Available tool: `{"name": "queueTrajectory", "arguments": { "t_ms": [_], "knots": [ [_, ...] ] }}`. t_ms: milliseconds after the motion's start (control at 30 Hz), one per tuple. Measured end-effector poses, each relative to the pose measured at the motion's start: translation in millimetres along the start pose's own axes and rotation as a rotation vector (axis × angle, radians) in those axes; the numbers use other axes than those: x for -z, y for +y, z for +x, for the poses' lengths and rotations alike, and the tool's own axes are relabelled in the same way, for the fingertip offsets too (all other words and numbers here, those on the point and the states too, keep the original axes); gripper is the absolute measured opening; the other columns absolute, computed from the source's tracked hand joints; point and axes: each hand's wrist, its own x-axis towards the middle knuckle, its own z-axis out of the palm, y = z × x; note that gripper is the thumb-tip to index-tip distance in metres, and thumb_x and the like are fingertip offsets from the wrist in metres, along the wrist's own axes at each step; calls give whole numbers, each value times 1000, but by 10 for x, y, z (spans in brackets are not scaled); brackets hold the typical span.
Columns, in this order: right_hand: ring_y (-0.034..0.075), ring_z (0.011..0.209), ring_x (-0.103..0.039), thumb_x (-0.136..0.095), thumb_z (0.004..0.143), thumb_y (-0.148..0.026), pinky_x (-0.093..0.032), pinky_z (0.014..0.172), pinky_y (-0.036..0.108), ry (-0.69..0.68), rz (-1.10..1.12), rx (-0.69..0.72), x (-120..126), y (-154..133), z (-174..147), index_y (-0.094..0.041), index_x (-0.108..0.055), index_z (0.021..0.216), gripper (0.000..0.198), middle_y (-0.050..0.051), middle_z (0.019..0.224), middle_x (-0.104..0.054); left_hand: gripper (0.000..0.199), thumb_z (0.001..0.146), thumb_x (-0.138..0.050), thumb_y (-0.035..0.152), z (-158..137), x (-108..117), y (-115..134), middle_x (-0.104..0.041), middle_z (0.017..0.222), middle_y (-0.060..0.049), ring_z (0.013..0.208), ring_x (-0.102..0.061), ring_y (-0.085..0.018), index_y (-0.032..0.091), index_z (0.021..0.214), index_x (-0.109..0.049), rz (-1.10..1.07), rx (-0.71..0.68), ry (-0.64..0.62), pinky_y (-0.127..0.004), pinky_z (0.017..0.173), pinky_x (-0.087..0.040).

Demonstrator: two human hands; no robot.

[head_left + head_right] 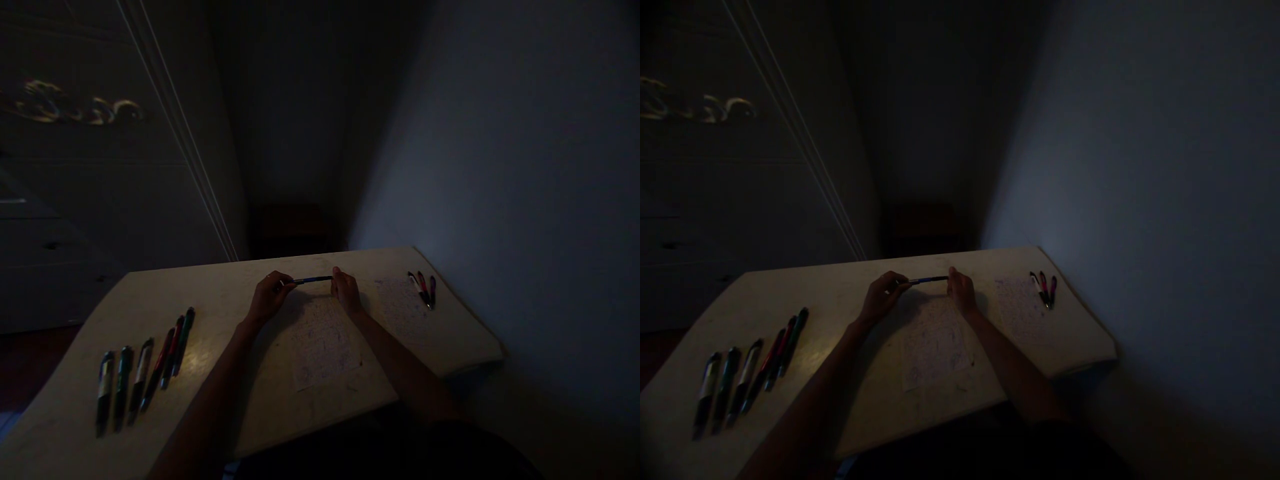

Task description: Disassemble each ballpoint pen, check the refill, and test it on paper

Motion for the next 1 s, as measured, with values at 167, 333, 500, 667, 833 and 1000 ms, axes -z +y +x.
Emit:
{"name": "queueTrajectory", "arguments": {
  "t_ms": [167, 333, 500, 667, 833, 1000],
  "knots": [
    [10, 40, -36, -41, 85, -78, -31, 46, 25, -31, -34, 36, -11, 9, -19, -23, -41, 52, 64, -5, 42, -37, 47, 93, -44, 52, 0, 18, 21, -59, 58, -2, 57, -56, -15, 19, 65, -60, 28, 93, -22, -25, 53, -40],
    [10, 39, -36, -41, 83, -80, -30, 44, 25, -45, -5, 17, -29, 0, -28, -23, -42, 53, 64, -5, 42, -38, 55, 95, -36, 58, -18, 34, 22, -56, 56, -2, 54, -55, -15, 18, 65, -60, -15, 129, -36, -24, 51, -39],
    [10, 39, -36, -39, 79, -85, -32, 44, 25, -1, -25, 6, -22, 0, 5, -23, -41, 49, 69, -4, 40, -38, 51, 82, -64, 53, -29, 29, 40, -67, 92, -4, 55, -56, -11, 18, 119, -59, -85, 112, -33, -23, 53, -45],
    [10, 37, -35, -38, 80, -83, -30, 43, 26, 9, -5, 5, -6, 5, 33, -23, -41, 49, 68, -4, 39, -36, 29, 84, -63, 46, -12, 4, 17, -67, 77, -3, 59, -56, -13, 19, 93, -68, 5, 34, -2, -24, 58, -45],
    [10, 39, -38, -40, 83, -80, -32, 45, 25, -13, -5, 24, -22, 1, 10, -23, -44, 51, 65, -4, 41, -38, 40, 93, -47, 48, -2, 9, -18, -62, 58, -2, 53, -56, -14, 19, 73, -65, 19, 71, -15, -24, 53, -41],
    [10, 45, -41, -43, 87, -73, -35, 48, 24, -73, 18, 64, -39, 22, -6, -21, -49, 60, 59, -3, 49, -45, 55, 95, -41, 55, -9, 3, 7, -48, 43, 1, 43, -47, -12, 20, 53, -52, -22, 172, 26, -24, 46, -35]
  ]
}}
